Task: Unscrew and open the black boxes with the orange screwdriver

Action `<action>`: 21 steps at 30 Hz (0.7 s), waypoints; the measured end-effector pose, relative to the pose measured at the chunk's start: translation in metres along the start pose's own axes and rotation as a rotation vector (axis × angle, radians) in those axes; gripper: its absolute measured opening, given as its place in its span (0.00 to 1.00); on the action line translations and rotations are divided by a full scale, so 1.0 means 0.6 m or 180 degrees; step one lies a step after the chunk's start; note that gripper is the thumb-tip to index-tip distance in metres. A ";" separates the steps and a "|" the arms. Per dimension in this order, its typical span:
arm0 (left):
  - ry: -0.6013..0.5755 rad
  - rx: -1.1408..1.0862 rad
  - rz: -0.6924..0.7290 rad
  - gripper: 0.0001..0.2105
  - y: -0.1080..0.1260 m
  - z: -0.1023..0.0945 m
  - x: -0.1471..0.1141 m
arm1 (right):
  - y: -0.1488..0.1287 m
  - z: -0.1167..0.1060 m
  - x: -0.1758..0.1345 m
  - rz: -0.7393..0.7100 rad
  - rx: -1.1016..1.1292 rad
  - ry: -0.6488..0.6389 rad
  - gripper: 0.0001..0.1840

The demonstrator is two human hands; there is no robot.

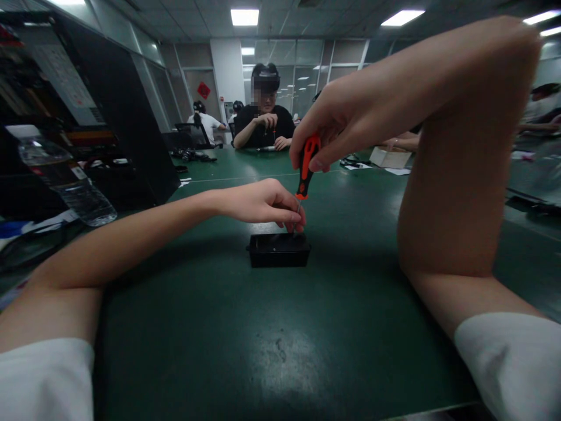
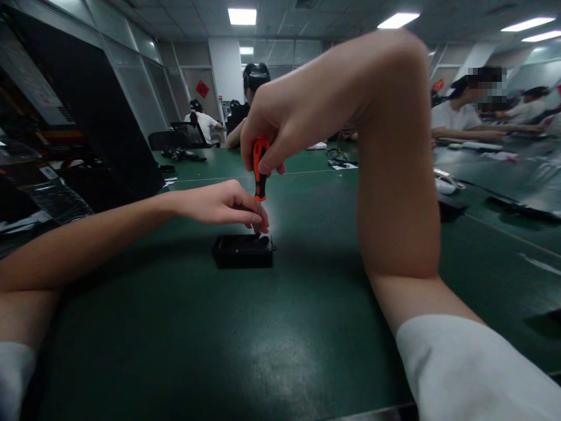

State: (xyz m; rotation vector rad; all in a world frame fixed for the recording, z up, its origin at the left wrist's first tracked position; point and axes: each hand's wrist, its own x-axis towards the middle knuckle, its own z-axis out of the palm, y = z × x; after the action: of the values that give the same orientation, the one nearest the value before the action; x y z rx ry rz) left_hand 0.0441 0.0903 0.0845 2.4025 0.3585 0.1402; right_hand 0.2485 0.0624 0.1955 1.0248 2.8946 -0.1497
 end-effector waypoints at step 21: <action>0.0139 -0.0301 0.0092 0.12 -0.053 0.010 0.004 | -0.002 0.007 0.014 0.0402 -0.0188 0.0102 0.23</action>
State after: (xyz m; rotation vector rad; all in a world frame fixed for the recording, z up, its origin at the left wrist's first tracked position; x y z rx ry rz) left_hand 0.0407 0.1100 0.0591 2.3147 0.3301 0.2183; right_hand 0.2413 0.0664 0.1908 1.2060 2.8324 -0.0410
